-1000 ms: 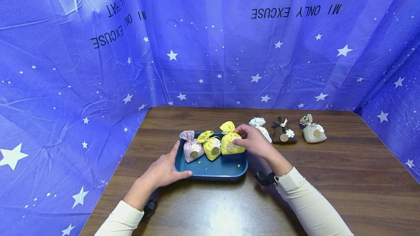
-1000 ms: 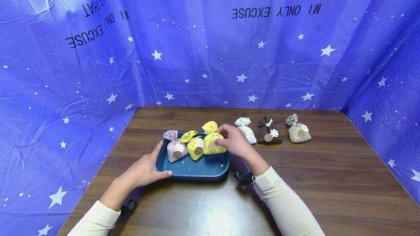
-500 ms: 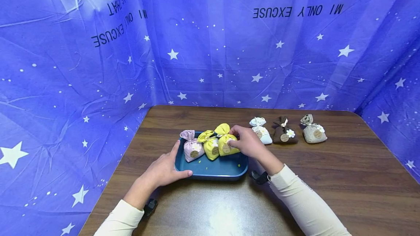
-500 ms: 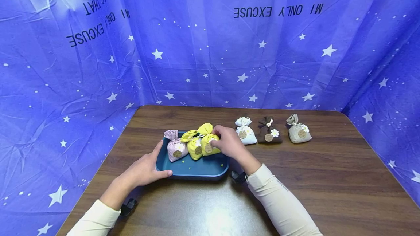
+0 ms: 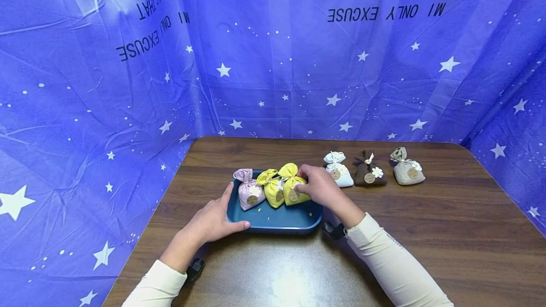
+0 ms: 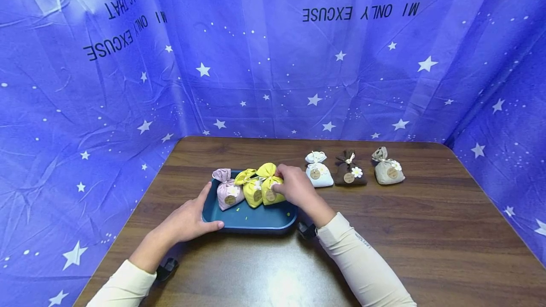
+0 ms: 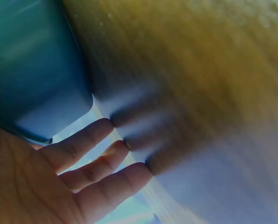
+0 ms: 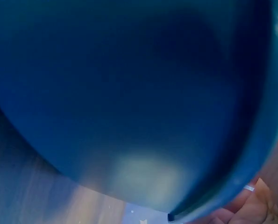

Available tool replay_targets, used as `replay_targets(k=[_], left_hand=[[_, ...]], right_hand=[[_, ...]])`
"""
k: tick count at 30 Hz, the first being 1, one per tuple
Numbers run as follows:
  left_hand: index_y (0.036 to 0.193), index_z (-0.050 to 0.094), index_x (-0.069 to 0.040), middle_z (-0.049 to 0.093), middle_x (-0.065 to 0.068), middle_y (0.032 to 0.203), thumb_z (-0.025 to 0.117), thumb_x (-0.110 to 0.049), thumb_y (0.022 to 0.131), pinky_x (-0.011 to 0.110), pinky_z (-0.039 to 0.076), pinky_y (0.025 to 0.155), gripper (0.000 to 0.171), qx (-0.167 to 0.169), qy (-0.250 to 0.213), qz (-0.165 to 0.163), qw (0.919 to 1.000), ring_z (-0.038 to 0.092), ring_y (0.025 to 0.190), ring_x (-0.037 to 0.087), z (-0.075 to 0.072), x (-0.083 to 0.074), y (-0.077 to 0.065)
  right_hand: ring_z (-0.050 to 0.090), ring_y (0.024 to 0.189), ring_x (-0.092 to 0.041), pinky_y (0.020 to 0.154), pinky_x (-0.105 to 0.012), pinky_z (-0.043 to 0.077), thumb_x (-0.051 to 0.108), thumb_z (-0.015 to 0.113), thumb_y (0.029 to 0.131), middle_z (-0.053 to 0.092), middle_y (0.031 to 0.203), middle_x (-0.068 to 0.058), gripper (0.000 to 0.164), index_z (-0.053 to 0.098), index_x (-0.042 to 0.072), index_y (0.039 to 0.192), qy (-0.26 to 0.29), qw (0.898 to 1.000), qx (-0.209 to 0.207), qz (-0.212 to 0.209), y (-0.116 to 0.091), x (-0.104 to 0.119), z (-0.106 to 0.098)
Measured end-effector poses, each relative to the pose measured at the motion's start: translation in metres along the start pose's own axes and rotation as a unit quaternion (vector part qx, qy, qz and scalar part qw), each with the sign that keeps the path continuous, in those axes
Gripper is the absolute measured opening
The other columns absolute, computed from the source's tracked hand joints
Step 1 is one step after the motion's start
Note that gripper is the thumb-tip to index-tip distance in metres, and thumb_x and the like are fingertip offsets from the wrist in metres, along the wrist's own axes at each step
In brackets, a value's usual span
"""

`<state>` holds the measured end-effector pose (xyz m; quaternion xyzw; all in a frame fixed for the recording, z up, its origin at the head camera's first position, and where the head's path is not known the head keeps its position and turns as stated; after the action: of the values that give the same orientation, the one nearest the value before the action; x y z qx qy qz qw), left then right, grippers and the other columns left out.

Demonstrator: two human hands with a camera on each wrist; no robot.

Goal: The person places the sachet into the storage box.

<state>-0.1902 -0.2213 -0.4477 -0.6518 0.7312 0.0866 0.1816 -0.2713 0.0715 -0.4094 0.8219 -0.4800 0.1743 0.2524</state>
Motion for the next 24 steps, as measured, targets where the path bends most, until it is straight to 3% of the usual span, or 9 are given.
replay_targets(k=[7,15,24], left_hand=[[0.160,0.009,-0.012,0.053,0.030,0.136,0.071,-0.073,0.072,0.057,0.043,0.098,0.124,-0.004,-0.003,0.002,1.0000,0.053,0.123,0.043,0.000,-0.001,0.000],[0.160,0.008,-0.012,0.052,0.031,0.137,0.071,-0.073,0.072,0.057,0.043,0.099,0.124,0.000,0.001,-0.001,1.0000,0.052,0.124,0.044,0.001,-0.001,-0.001],[0.160,0.008,-0.012,0.052,0.032,0.136,0.071,-0.073,0.073,0.057,0.043,0.098,0.124,0.002,0.000,0.001,1.0000,0.052,0.123,0.044,-0.001,-0.002,-0.001]], right_hand=[[0.054,0.071,-0.020,0.069,-0.039,0.046,0.009,0.076,0.076,0.062,0.080,-0.006,0.016,0.064,0.008,0.086,-0.027,1.000,-0.002,-0.003,-0.002,-0.001,0.000],[0.063,0.080,-0.022,0.075,-0.040,0.050,0.010,0.078,0.078,0.068,0.086,-0.008,0.018,0.067,0.003,0.091,0.030,1.000,-0.006,0.001,-0.007,-0.005,-0.011],[0.069,0.080,-0.021,0.067,-0.037,0.052,0.011,0.077,0.084,0.070,0.088,-0.008,0.018,0.067,0.002,0.096,0.058,0.997,-0.033,0.047,-0.018,-0.034,-0.042]])
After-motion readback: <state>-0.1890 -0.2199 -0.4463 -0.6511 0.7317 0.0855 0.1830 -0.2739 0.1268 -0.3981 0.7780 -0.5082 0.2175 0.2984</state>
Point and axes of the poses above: each hand's wrist, its own y-axis towards the middle knuckle, its own z-axis out of the palm, x = y × z, the point moved 2 cm from there along y, towards the middle knuckle
